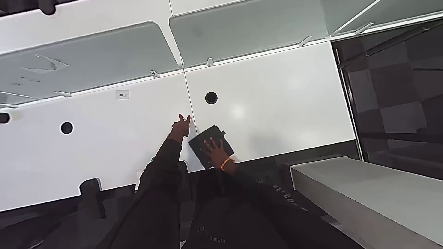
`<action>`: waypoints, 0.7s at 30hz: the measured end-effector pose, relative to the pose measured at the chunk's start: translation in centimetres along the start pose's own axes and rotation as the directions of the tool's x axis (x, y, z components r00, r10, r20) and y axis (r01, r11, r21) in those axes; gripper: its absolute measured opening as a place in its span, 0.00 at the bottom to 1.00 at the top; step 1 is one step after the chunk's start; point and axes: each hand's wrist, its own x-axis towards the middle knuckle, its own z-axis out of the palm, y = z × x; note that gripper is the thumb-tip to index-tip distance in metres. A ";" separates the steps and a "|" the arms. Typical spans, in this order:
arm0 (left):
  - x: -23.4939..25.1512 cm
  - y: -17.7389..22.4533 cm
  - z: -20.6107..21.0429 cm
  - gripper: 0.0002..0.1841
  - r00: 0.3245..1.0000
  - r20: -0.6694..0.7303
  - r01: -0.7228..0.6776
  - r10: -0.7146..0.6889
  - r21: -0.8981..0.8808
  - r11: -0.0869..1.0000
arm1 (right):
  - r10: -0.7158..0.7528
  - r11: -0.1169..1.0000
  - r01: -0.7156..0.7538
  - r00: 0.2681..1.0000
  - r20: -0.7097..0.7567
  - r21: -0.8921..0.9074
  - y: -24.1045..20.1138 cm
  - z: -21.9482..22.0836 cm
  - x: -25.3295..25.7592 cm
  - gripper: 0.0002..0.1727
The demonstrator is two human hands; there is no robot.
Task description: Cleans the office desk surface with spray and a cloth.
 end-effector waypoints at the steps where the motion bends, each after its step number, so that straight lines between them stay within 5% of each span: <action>1: -0.6 0.8 0.4 0.67 1.000 0.028 0.013 -0.014 0.020 1.000 | -0.029 1.000 0.030 0.999 0.013 -0.009 -0.4 1.6 -1.3 0.45; 3: -2.3 2.3 1.5 0.66 0.998 0.047 0.044 -0.047 0.064 0.997 | -0.072 0.997 0.073 0.997 0.035 -0.034 0.1 3.7 -3.9 0.40; 8: -5.5 4.3 8.0 0.59 0.995 -0.093 0.024 -0.020 0.045 0.999 | -0.155 0.987 0.152 0.987 -0.045 -0.054 8.2 5.2 -10.8 0.46; 13: -12.1 5.5 16.7 0.45 0.962 -0.235 -0.147 0.142 -0.002 0.989 | 0.015 0.993 -0.019 1.000 -0.027 -0.117 17.3 4.0 -17.8 0.40; 21: -28.0 0.0 27.4 0.33 0.975 -0.083 -0.211 0.207 -0.048 0.976 | 0.313 0.946 -0.297 0.941 0.128 -0.127 20.2 1.2 -22.5 0.31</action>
